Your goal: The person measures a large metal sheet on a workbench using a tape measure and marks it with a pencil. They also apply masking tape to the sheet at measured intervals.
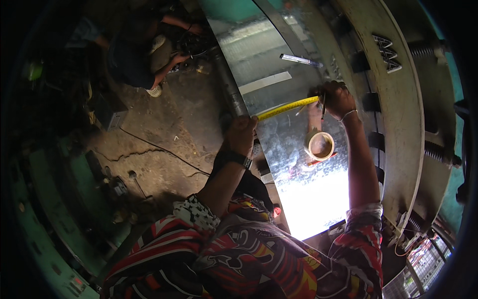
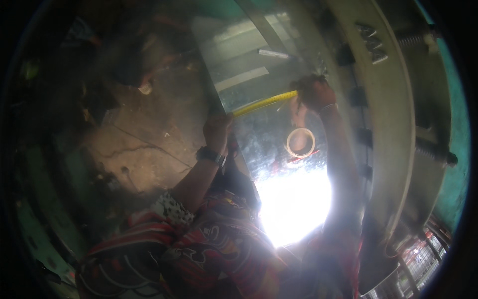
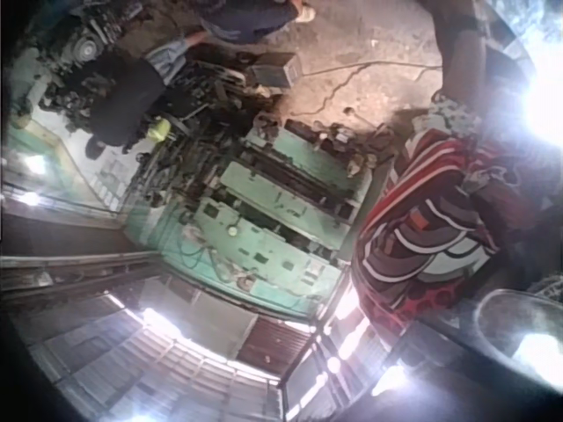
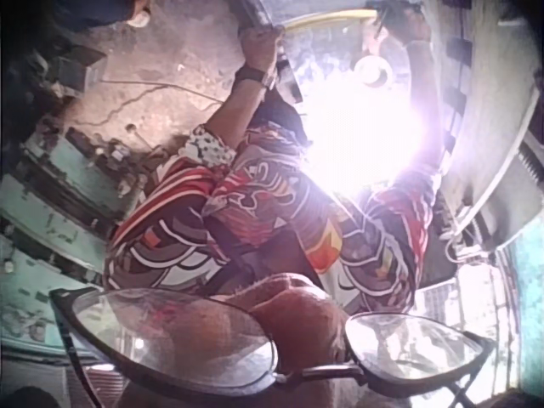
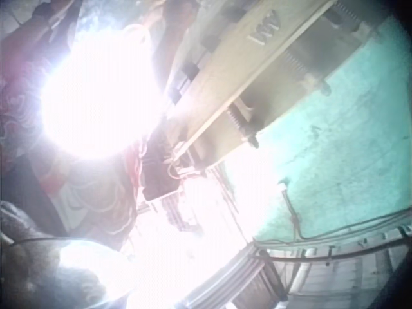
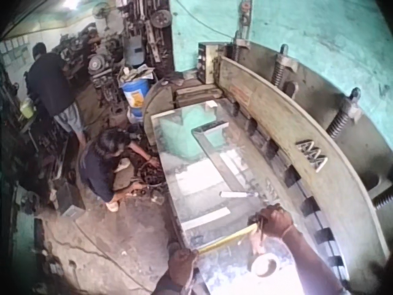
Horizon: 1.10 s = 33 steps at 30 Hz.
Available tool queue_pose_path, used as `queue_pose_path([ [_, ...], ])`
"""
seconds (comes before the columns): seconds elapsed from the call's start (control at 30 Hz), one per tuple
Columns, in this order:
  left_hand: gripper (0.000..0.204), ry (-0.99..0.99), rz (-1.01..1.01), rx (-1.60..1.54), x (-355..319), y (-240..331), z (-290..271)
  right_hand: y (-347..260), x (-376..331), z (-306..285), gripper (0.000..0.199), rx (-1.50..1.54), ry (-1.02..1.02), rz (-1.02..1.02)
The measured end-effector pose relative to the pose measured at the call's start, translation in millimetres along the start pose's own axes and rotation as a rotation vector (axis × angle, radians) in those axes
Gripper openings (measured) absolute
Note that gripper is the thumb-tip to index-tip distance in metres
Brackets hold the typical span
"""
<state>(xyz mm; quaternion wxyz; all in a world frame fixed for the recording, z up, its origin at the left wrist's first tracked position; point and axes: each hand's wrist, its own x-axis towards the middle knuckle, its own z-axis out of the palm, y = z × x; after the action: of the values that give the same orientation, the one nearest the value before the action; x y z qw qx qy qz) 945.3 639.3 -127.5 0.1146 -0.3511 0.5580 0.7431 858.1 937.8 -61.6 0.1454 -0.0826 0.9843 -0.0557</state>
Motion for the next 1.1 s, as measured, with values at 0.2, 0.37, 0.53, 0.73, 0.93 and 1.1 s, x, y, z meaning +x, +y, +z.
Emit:
queue_pose_path([
  [0.2,0.027,-0.095,0.126,0.204,19.5,-12.9,-13.3,-25.9,9.7,-19.4,0.024,-0.083,-0.174,0.191],
  [0.37,0.07,-0.169,1.042,1.138,-10.1,6.9,-0.8,0.0,11.7,14.5,0.019,-0.059,0.018,0.195],
  [0.53,0.081,-0.409,1.066,1.325,-49.1,-10.5,62.1,-9.8,21.8,9.2,0.017,-0.084,-0.06,0.258],
  [0.73,0.084,-0.39,1.056,1.347,-39.0,-65.2,119.1,1.8,33.2,7.7,0.029,-0.1,-0.246,0.236],
  [0.93,0.086,-0.205,1.185,1.328,-27.8,-73.8,132.5,-8.3,25.6,-1.9,0.026,-0.149,-0.058,0.198],
  [1.1,0.084,-0.224,1.123,1.302,-26.0,-69.4,137.8,-12.2,17.2,3.1,0.021,-0.047,0.408,-0.224],
])
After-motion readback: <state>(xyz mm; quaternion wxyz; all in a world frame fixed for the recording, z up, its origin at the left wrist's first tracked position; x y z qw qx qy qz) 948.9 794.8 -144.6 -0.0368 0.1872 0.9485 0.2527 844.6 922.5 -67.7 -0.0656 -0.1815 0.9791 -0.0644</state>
